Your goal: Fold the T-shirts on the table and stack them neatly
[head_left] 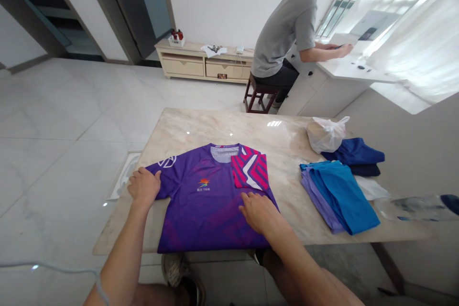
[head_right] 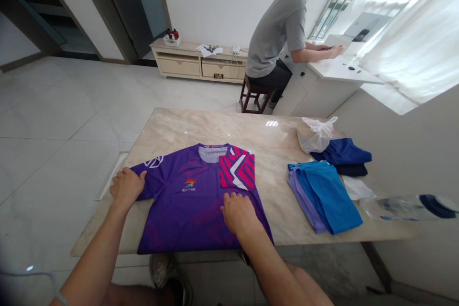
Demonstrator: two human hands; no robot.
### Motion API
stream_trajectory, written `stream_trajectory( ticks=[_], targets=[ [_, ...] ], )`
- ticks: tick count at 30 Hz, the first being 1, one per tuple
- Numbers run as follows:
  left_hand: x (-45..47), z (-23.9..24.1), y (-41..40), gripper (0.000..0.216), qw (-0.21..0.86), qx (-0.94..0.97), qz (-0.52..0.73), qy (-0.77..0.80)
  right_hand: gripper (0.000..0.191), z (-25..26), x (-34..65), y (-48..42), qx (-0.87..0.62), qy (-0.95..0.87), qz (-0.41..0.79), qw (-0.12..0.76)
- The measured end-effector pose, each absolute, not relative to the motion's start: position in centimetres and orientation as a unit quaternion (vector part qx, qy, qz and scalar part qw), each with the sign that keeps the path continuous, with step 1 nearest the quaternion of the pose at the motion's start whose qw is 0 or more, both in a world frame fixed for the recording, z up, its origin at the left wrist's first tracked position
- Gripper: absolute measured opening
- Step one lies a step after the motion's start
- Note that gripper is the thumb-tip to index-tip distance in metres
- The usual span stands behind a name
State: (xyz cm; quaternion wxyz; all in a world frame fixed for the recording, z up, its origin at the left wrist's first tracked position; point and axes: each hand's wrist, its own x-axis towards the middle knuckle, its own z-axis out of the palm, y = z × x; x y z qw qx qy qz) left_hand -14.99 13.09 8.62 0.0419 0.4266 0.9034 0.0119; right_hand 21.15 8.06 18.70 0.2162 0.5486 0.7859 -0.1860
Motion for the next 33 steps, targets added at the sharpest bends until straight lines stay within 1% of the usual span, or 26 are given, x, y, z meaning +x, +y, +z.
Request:
stream_trajectory(
  ticks=[2, 4, 7, 12, 19, 23, 26, 28, 33],
  targets=[
    [-15.6, 8.5, 13.4, 0.068, 0.081, 0.412, 0.005, 0.908, 0.047, 18.5, 21.3, 8.0, 0.549, 0.786, -0.186, 0.217],
    [-16.0, 8.5, 13.6, 0.061, 0.108, 0.418, -0.01, 0.902, 0.049, 18.3, 21.5, 7.9, 0.548, 0.788, -0.183, 0.214],
    [-16.0, 9.0, 13.8, 0.053, 0.102, 0.448, -0.025, 0.888, 0.05, 18.0, 21.7, 7.7, 0.544, 0.792, -0.18, 0.213],
    [-14.5, 11.0, 13.5, 0.052, 0.095, 0.44, 0.003, 0.893, 0.046, 18.7, 21.7, 7.7, 0.545, 0.791, -0.181, 0.212],
    [-8.8, 14.2, 14.6, 0.04, 0.03, 0.485, 0.024, 0.874, 0.043, 19.3, 21.9, 7.5, 0.546, 0.796, -0.183, 0.185],
    [-3.6, 15.2, 14.9, 0.042, 0.067, 0.591, 0.086, 0.799, 0.045, 19.3, 22.2, 7.1, 0.547, 0.798, -0.194, 0.163],
    [-1.1, 14.6, 14.0, 0.047, 0.071, 0.642, 0.138, 0.751, 0.048, 19.2, 22.7, 7.0, 0.552, 0.794, -0.196, 0.164],
    [-0.7, 13.5, 13.1, 0.047, 0.054, 0.663, 0.139, 0.734, 0.049, 19.3, 23.0, 7.0, 0.557, 0.792, -0.189, 0.163],
    [-2.4, 10.7, 10.9, 0.048, 0.064, 0.681, 0.038, 0.729, 0.052, 19.2, 23.0, 6.9, 0.555, 0.793, -0.186, 0.169]
  ],
)
